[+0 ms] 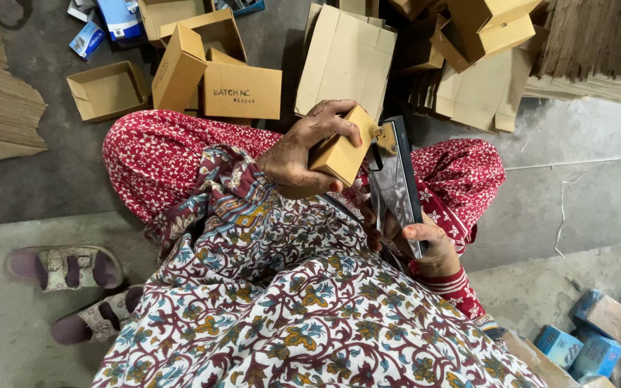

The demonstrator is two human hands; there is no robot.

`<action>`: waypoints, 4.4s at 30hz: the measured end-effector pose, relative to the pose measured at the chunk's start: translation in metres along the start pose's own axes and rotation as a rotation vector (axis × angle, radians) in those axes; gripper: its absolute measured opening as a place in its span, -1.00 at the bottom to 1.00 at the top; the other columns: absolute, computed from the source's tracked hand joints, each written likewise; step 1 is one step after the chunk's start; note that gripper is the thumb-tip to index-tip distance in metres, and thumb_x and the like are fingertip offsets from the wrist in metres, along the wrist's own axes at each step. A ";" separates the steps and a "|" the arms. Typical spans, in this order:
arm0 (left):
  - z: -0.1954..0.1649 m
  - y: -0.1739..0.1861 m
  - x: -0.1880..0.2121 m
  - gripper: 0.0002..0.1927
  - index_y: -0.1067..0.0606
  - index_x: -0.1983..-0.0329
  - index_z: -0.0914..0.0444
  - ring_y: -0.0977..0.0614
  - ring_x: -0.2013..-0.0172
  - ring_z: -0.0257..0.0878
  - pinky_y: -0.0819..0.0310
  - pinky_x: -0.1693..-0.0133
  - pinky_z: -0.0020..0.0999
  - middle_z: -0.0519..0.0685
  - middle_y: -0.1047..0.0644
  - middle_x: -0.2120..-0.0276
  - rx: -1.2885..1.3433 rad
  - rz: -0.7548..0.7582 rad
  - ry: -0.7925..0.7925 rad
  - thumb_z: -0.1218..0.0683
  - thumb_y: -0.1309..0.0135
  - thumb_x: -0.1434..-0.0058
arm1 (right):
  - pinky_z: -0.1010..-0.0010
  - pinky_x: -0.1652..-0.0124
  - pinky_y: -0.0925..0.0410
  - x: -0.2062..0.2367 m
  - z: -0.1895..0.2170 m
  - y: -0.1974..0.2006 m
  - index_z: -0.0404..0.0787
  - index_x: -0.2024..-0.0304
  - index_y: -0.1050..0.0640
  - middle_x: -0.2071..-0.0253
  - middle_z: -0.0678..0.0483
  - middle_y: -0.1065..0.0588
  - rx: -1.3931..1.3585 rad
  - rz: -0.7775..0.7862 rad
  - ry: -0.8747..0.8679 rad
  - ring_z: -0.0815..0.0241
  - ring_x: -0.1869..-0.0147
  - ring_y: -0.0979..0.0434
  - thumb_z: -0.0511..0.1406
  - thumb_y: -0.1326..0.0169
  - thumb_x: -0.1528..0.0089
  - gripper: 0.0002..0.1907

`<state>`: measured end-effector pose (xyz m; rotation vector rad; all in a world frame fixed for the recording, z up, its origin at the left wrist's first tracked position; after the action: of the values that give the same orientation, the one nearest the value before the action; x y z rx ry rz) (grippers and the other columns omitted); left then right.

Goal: The person sits on the floor and assembles small cardboard boxes from flat sheets. They fold the flaps into shape and use a stapler to secure the edges. The person handles the boxes one at a time, stacking the finished ones nearby.

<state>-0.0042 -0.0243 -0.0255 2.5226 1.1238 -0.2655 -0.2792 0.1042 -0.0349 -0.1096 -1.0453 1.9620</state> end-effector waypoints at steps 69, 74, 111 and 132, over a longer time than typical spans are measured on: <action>0.041 0.023 0.013 0.26 0.13 -0.63 -0.03 -0.17 -0.51 0.00 -0.19 -0.45 0.19 0.08 -0.09 -0.49 0.138 -0.238 -0.073 -0.01 -0.43 0.00 | 0.41 0.19 -0.51 -0.124 0.064 0.078 -0.43 -0.12 -0.56 0.14 -0.04 -0.61 0.306 -0.576 0.326 0.18 0.17 -0.60 -0.34 -0.23 -0.29 -0.61; 0.038 0.016 -0.006 -0.12 -0.19 -0.44 -0.01 -0.56 -0.07 0.03 -0.52 -0.08 0.09 0.04 -0.58 -0.11 -0.532 0.011 0.156 -0.13 -0.36 -0.11 | 0.51 0.01 -0.52 -0.087 0.084 0.056 -0.40 -0.06 -0.59 0.10 0.02 -0.63 0.872 -0.491 0.458 0.28 0.06 -0.64 -0.39 -0.17 -0.32 -0.72; 0.049 -0.035 -0.026 -0.55 -0.45 -0.01 0.27 -0.67 -0.09 -0.17 -0.53 -0.10 -0.34 0.04 -0.63 0.06 -0.060 -0.452 0.234 0.51 0.12 -0.14 | 0.27 -0.43 -0.18 -0.083 0.026 -0.017 -0.23 -0.39 -0.37 -0.40 -0.04 -0.29 0.774 -0.445 0.741 0.07 -0.48 -0.30 -0.26 -0.06 -0.44 -0.52; 0.065 -0.050 -0.029 -0.53 -0.30 -0.18 0.27 -0.55 -0.18 0.02 -0.45 -0.18 -0.17 0.19 -0.53 -0.04 0.219 -0.239 0.219 0.32 0.11 -0.16 | 0.55 0.06 -0.47 -0.104 0.018 0.011 -0.28 0.14 -0.63 0.13 0.10 -0.40 1.142 -0.718 0.886 0.32 0.10 -0.46 -0.53 -0.27 -0.27 -0.85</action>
<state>-0.0621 -0.0388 -0.0885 2.6546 1.5633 -0.1856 -0.2313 0.0137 -0.0621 0.0377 0.5985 1.3173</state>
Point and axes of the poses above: each hand's wrist, its own x-axis away from the middle knuckle, its own y-axis out of the back of the hand, z = x × y, the point moved 1 cm from there along -x, towards the middle knuckle
